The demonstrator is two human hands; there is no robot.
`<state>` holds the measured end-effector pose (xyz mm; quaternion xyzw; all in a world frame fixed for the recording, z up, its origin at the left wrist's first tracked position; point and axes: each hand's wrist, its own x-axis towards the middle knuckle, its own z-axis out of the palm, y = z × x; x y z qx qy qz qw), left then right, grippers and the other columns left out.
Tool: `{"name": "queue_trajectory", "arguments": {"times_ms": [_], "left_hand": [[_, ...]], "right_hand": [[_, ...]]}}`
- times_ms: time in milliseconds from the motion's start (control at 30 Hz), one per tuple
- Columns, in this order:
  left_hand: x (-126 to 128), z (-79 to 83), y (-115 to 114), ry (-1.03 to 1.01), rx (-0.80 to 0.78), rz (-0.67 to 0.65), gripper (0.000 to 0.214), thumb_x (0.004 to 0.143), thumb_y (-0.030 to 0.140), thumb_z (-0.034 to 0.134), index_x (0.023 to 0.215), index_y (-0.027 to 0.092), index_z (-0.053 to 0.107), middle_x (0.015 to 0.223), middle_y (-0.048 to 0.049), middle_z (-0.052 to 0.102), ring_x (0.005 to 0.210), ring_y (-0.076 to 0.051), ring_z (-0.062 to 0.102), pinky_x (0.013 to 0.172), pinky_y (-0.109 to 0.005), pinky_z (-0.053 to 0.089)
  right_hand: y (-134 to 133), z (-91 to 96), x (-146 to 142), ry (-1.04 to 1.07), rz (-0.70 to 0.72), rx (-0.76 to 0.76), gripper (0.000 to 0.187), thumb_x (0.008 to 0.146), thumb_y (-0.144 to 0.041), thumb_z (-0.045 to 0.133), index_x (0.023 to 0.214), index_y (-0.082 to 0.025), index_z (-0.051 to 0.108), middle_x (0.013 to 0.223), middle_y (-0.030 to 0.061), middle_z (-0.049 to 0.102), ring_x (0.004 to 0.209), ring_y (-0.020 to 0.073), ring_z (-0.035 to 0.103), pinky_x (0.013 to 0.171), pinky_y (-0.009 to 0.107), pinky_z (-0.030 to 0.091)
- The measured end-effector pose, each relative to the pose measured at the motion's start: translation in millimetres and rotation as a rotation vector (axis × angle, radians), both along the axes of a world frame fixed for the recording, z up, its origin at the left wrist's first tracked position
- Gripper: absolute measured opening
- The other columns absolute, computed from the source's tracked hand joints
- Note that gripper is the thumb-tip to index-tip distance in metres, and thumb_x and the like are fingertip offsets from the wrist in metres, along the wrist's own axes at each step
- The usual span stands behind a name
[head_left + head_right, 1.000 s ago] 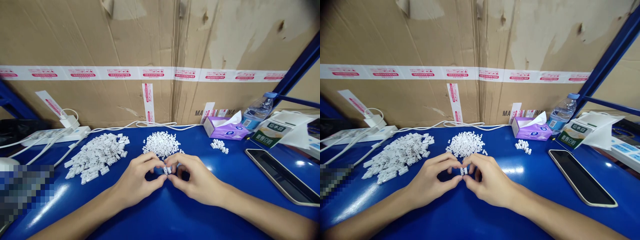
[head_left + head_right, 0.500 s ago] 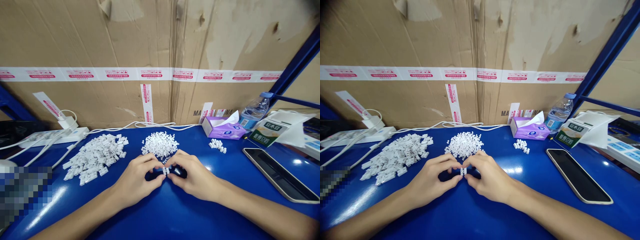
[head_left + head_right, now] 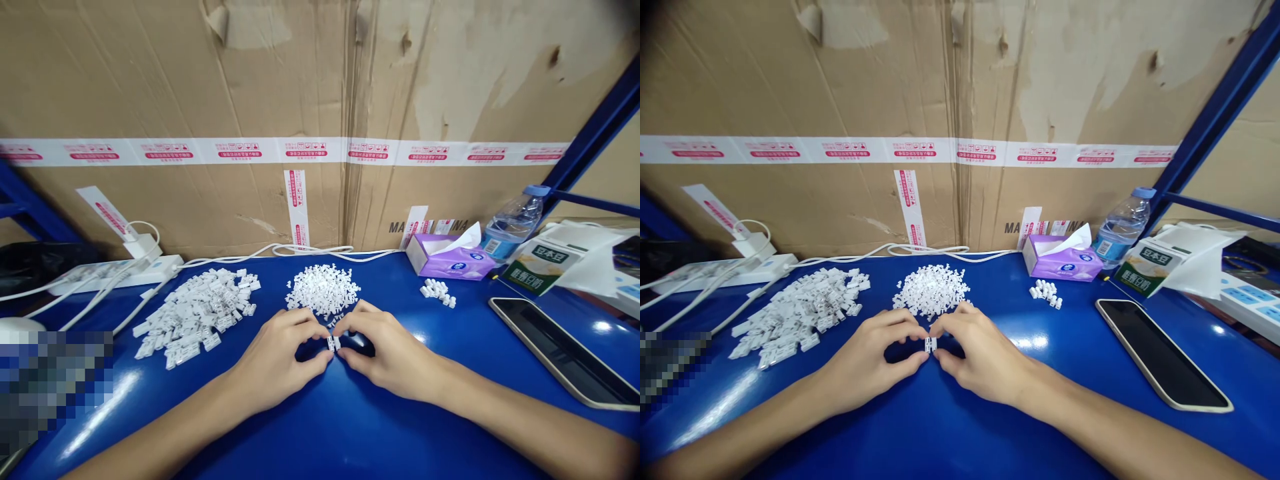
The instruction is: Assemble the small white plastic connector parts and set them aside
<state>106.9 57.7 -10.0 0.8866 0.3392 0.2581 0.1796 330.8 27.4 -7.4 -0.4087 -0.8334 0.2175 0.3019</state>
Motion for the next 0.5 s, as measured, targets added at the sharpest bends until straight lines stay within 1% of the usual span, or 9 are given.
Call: {"name": "queue_trajectory", "arguments": {"times_ms": [100, 167, 267, 367, 433, 500], "left_hand": [[-2.2, 4.0, 0.0, 0.038, 0.001, 0.005, 0.018, 0.084, 0.028, 0.073, 0.102, 0.023, 0.075, 0.095, -0.0027, 0.068, 0.086, -0.021, 0.063, 0.08, -0.038, 0.052], [-4.2, 7.1, 1.6, 0.051, -0.002, 0.013, 0.022, 0.084, 0.03, 0.073, 0.105, 0.022, 0.074, 0.097, -0.0033, 0.068, 0.086, -0.021, 0.063, 0.079, -0.038, 0.052], [-7.4, 9.1, 6.3, 0.048, -0.01, 0.039, 0.02, 0.09, 0.029, 0.065, 0.107, 0.021, 0.073, 0.097, -0.0034, 0.067, 0.08, -0.019, 0.063, 0.075, -0.036, 0.052], [-8.9, 8.2, 10.4, 0.07, 0.012, 0.049, 0.026, 0.096, 0.025, 0.056, 0.118, 0.023, 0.07, 0.098, -0.0038, 0.066, 0.08, -0.018, 0.062, 0.074, -0.035, 0.051], [-8.5, 8.1, 11.2, 0.12, 0.054, 0.014, 0.034, 0.1, 0.022, 0.05, 0.129, 0.025, 0.065, 0.101, -0.0046, 0.066, 0.085, -0.02, 0.063, 0.078, -0.038, 0.05], [-7.5, 9.0, 10.7, 0.192, 0.099, -0.033, 0.04, 0.101, 0.018, 0.044, 0.137, 0.026, 0.06, 0.101, -0.0055, 0.065, 0.086, -0.022, 0.062, 0.079, -0.04, 0.049]], "right_hand": [[-0.4, 3.4, 0.6, -0.033, 0.02, 0.025, 0.024, 0.085, -0.013, 0.068, 0.108, -0.022, 0.065, 0.103, 0.0021, 0.071, 0.099, 0.0201, 0.058, 0.087, 0.035, 0.048], [0.4, 7.5, 3.0, -0.053, 0.022, 0.045, 0.023, 0.086, -0.017, 0.069, 0.108, -0.021, 0.065, 0.103, 0.0027, 0.069, 0.098, 0.0201, 0.059, 0.087, 0.035, 0.047], [4.6, 13.2, 10.1, -0.068, -0.027, 0.08, 0.015, 0.088, -0.018, 0.066, 0.103, -0.02, 0.065, 0.097, 0.0032, 0.067, 0.094, 0.0195, 0.058, 0.082, 0.033, 0.047], [11.0, 15.0, 17.9, -0.077, -0.075, 0.108, 0.01, 0.09, -0.017, 0.062, 0.098, -0.02, 0.066, 0.092, 0.0026, 0.066, 0.088, 0.0185, 0.058, 0.077, 0.032, 0.046], [14.3, 13.8, 20.9, -0.079, -0.082, 0.098, 0.009, 0.09, -0.016, 0.061, 0.096, -0.02, 0.066, 0.089, 0.0022, 0.065, 0.083, 0.017, 0.058, 0.074, 0.031, 0.046], [15.7, 11.8, 21.6, -0.077, -0.075, 0.082, 0.009, 0.089, -0.015, 0.061, 0.094, -0.019, 0.067, 0.088, 0.0018, 0.064, 0.078, 0.0155, 0.058, 0.071, 0.029, 0.045]]}}
